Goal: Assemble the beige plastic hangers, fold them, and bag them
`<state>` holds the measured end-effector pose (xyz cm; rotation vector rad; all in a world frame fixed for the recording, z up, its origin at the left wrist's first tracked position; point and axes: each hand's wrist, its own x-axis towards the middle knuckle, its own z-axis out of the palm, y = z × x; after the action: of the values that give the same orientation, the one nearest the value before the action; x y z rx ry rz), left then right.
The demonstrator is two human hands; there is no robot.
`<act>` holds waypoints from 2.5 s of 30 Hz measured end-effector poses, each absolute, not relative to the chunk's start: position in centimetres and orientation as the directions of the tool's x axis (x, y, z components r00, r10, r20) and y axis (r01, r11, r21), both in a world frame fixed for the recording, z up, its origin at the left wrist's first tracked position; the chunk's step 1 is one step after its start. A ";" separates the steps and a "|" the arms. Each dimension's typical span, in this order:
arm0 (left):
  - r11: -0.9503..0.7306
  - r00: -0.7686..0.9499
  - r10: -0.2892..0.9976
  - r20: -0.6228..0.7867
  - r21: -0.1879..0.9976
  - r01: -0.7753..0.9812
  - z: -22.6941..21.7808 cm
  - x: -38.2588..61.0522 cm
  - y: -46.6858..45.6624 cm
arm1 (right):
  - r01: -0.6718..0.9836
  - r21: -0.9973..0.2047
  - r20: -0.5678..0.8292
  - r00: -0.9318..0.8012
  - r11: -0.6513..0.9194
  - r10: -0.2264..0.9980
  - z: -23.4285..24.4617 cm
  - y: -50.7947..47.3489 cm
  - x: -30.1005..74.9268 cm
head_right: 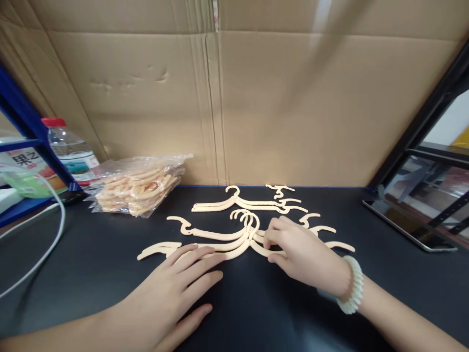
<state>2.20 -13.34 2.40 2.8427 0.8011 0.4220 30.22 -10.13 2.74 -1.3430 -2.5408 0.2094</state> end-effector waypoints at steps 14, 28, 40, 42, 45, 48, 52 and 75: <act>-0.803 0.775 0.596 0.210 0.146 0.577 1.6 1.6 -12.5 | 0.768 -0.323 0.249 -0.494 0.553 0.833 1.9 -8.5 30.2; -0.836 0.799 0.547 0.251 0.111 0.537 0.8 1.5 -11.9 | 0.709 -0.436 0.294 -0.470 0.554 0.832 2.0 -7.3 31.1; -0.874 0.816 0.485 0.315 0.203 0.441 0.9 1.6 -11.6 | 0.897 -0.298 0.379 -0.203 0.327 0.903 1.7 -0.1 37.1; -0.873 0.814 0.487 0.318 0.206 0.442 0.9 1.6 -11.5 | 0.920 -0.242 0.324 -0.224 0.309 0.919 1.8 1.3 37.2; -0.871 0.811 0.490 0.321 0.213 0.442 1.0 1.6 -11.5 | 0.958 -0.146 0.235 -0.209 0.247 0.949 2.1 3.4 37.4; -0.868 0.808 0.496 0.319 0.218 0.446 1.1 1.7 -11.6 | 0.985 -0.075 0.176 -0.141 0.156 0.974 2.1 5.4 37.6; -0.867 0.806 0.497 0.321 0.226 0.445 1.0 1.7 -11.7 | 0.998 -0.026 0.138 -0.060 0.065 0.989 1.5 6.8 37.4; 0.157 0.459 0.888 0.005 0.936 -0.315 1.7 3.0 -12.1 | 0.481 -0.603 0.487 -0.410 0.637 0.771 6.7 -4.4 27.0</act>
<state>3.00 -12.05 1.68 1.0851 0.6551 0.9544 27.01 -4.37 6.73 -0.9742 -2.0843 0.4786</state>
